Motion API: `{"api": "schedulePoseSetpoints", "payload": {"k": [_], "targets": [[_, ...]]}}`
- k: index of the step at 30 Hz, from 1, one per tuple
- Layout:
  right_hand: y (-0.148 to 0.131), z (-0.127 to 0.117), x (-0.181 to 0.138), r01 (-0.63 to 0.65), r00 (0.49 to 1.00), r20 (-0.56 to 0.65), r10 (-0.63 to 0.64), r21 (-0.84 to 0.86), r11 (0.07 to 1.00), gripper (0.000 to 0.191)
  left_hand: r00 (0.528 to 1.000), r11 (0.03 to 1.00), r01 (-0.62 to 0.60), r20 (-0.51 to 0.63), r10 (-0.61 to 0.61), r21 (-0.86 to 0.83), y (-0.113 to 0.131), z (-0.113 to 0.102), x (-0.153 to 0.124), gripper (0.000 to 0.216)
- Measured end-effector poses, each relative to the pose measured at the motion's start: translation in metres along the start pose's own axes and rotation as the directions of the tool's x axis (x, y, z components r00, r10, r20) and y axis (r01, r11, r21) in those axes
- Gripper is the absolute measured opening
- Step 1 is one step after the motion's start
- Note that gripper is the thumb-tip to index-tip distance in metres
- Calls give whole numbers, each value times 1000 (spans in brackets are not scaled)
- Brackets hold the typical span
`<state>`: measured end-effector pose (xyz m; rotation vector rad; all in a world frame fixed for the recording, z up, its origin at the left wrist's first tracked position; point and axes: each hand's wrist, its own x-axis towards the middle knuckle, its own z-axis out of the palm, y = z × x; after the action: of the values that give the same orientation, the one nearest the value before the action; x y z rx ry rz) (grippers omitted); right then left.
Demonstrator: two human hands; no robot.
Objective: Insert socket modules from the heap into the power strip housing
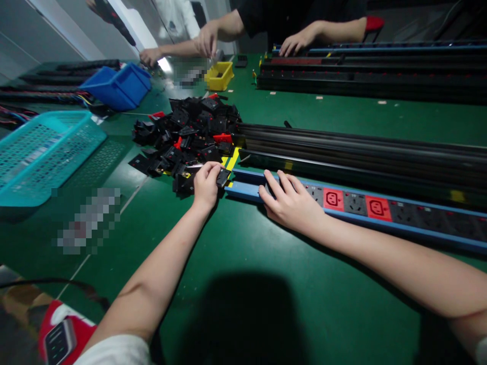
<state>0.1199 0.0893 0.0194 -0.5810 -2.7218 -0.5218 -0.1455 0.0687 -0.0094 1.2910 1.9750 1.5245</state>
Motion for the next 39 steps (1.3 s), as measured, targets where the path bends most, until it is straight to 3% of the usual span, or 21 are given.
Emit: {"api": "schedulePoseSetpoints", "payload": {"k": [12,24,39], "targets": [[0,0,-1,11,1000,6,-10,-47,999,39,996,996,21,87,-14,-82,-1,1,0,28],[0,2,-1,-10,1000,-6,10,33,999,41,999,996,-36,44,32,87,8,0,-15,33],[0,1,0,5,1000,2,-5,-34,999,39,981,974,-128,170,96,188,2,1,-14,57]]}}
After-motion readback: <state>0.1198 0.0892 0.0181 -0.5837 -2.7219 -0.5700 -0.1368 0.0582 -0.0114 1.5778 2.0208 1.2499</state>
